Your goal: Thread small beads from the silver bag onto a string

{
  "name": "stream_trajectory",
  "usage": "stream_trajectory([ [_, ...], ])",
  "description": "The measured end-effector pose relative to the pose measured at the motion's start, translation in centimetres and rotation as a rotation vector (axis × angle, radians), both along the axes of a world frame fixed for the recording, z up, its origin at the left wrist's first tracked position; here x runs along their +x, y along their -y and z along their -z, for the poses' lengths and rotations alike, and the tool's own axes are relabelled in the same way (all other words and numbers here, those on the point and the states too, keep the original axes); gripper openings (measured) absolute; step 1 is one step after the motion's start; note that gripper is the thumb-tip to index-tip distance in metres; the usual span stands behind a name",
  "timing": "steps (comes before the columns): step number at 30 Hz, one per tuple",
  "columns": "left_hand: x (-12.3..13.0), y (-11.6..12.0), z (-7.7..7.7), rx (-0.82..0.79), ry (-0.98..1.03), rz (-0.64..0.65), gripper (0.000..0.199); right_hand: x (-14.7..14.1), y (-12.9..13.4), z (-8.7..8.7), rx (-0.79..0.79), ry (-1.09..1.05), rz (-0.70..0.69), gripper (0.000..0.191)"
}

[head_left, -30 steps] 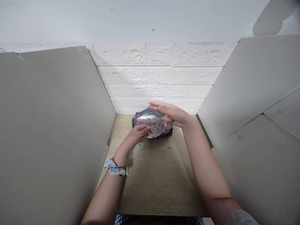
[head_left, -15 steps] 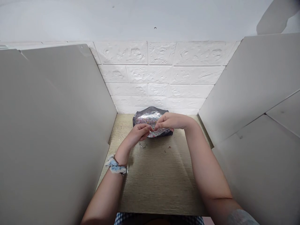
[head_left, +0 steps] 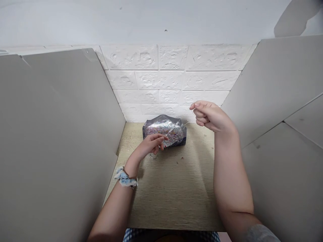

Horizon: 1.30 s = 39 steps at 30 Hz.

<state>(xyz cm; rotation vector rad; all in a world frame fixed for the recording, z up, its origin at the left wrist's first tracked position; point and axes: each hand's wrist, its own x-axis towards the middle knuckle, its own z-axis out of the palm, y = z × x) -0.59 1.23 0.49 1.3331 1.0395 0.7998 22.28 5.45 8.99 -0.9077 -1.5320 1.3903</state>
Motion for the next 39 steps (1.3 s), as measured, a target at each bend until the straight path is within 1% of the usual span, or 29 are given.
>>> stream_trajectory([
  [5,0.0,0.0,-0.1,-0.001,0.019,0.017,0.032,0.5,0.3,-0.5,0.132,-0.051,0.167,0.028],
  [7,0.0,0.0,-0.1,0.002,0.018,0.023,0.032,0.5,0.6,-0.8,0.168,-0.06,0.21,0.028],
  [11,0.0,-0.1,-0.1,0.017,0.008,-0.014,0.033,0.2,1.8,-1.9,0.206,-0.084,0.228,0.025],
  [17,0.0,-0.2,0.1,0.071,-0.017,-0.041,0.027,-0.2,3.9,-3.3,0.279,-0.121,0.27,0.021],
  [22,0.1,0.0,-0.3,0.068,-0.02,-0.047,0.023,-0.1,4.8,-3.8,0.342,-0.234,0.325,0.018],
  [26,0.0,0.1,-0.5,0.056,0.029,-0.056,0.025,0.1,5.0,-3.8,0.37,-0.259,0.42,0.018],
  [31,-0.1,0.2,-0.6,0.002,0.042,-0.021,0.029,0.6,5.1,-4.1,0.394,-0.442,0.455,0.017],
  [35,-0.1,0.3,-0.8,-0.023,0.041,-0.038,0.03,1.2,5.3,-4.5,0.381,-0.539,0.525,0.016],
  [39,-0.3,0.2,-1.0,-0.026,0.047,-0.049,0.03,1.7,5.9,-4.9,0.401,-0.634,0.617,0.019],
])
